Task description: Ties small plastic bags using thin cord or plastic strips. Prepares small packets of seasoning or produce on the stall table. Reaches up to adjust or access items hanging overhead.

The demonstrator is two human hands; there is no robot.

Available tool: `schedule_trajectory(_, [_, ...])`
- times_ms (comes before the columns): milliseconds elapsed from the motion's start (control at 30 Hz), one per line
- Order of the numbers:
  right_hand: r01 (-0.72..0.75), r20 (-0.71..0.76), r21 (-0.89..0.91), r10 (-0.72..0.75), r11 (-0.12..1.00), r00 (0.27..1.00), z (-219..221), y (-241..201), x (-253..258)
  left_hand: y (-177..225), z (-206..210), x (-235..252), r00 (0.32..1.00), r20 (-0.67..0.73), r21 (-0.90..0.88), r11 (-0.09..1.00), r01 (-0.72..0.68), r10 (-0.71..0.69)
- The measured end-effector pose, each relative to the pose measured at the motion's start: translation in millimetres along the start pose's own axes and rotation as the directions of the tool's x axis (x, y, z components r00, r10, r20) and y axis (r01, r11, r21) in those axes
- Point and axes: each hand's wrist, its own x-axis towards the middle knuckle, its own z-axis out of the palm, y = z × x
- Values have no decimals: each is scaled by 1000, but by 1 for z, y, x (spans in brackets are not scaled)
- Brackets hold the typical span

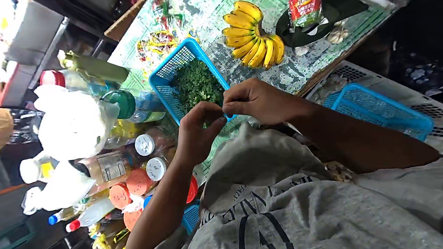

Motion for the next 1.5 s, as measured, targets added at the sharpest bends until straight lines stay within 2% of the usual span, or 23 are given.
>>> schedule_trajectory(33, [-1,20,64,0,998,1000,1,-3,-1,0,-2,-1,998,58,-206,978,43,-32])
schedule_trajectory(100, [-14,50,161,6,987,999,5,-9,-3,-4,-5,-6,987,154,-508,853,117,-44])
schedule_trajectory(167, [-27,35,178,21,984,999,14,-14,-6,-4,-5,-13,982,190,-637,758,138,-20])
schedule_trajectory(200, [-39,5,150,39,988,999,20,-17,-8,-3,-5,-17,982,188,-647,753,120,5])
schedule_trajectory(300, [-25,-52,142,33,990,998,42,-19,-13,3,-13,-29,982,155,-531,848,-9,108])
schedule_trajectory(367, [15,-108,145,1,989,994,59,-22,-16,10,-15,-41,987,85,-403,910,-92,137])
schedule_trajectory(467, [24,-161,109,-6,994,987,79,-27,-15,11,-18,-55,966,-73,-42,967,-251,248])
schedule_trajectory(533, [-16,-167,137,39,990,985,94,-28,-14,2,-25,-60,909,-100,230,898,-375,405])
schedule_trajectory(567, [-52,-162,197,85,979,983,101,-27,-13,-2,-30,-62,869,-82,359,828,-430,487])
schedule_trajectory(633, [-142,-126,387,204,911,971,116,-27,-13,-8,-41,-64,778,1,569,639,-517,628])
schedule_trajectory(700, [-222,-56,530,295,818,954,128,-25,-12,-11,-53,-66,713,116,678,470,-565,691])
schedule_trajectory(767, [-322,-17,501,381,803,924,131,-27,-13,-14,-61,-69,704,209,727,373,-577,679])
schedule_trajectory(833, [-423,-30,317,455,849,890,126,-38,-12,-13,-62,-75,750,241,742,382,-551,615])
schedule_trajectory(867, [-448,-38,214,466,868,884,123,-42,-12,-11,-60,-79,794,225,730,443,-521,564])
schedule_trajectory(900, [-458,-25,147,466,877,884,119,-45,-13,-8,-57,-83,844,189,686,548,-479,502])
schedule_trajectory(967, [-437,18,125,438,891,899,113,-46,-17,2,-57,-89,933,154,468,808,-359,325])
schedule_trajectory(1000, [-418,28,135,418,898,908,110,-45,-20,7,-59,-90,949,178,337,890,-306,258])
schedule_trajectory(1100, [-365,18,40,364,930,931,112,-46,-25,12,-65,-87,933,264,99,955,-279,245])
schedule_trajectory(1167, [-341,23,-39,342,939,939,112,-51,-26,14,-66,-87,915,300,109,944,-313,269])
schedule_trajectory(1300, [-241,65,-76,246,968,967,101,-57,-29,20,-68,-88,896,296,329,846,-420,330])
schedule_trajectory(1400, [-186,80,-181,203,966,976,94,-69,-28,15,-65,-92,845,240,523,670,-527,477])
schedule_trajectory(1467, [-210,87,-285,244,935,966,95,-74,-25,9,-62,-92,780,241,637,513,-576,577])
schedule_trajectory(1500, [-220,107,-360,274,907,956,96,-74,-23,6,-62,-93,769,254,668,468,-578,587])
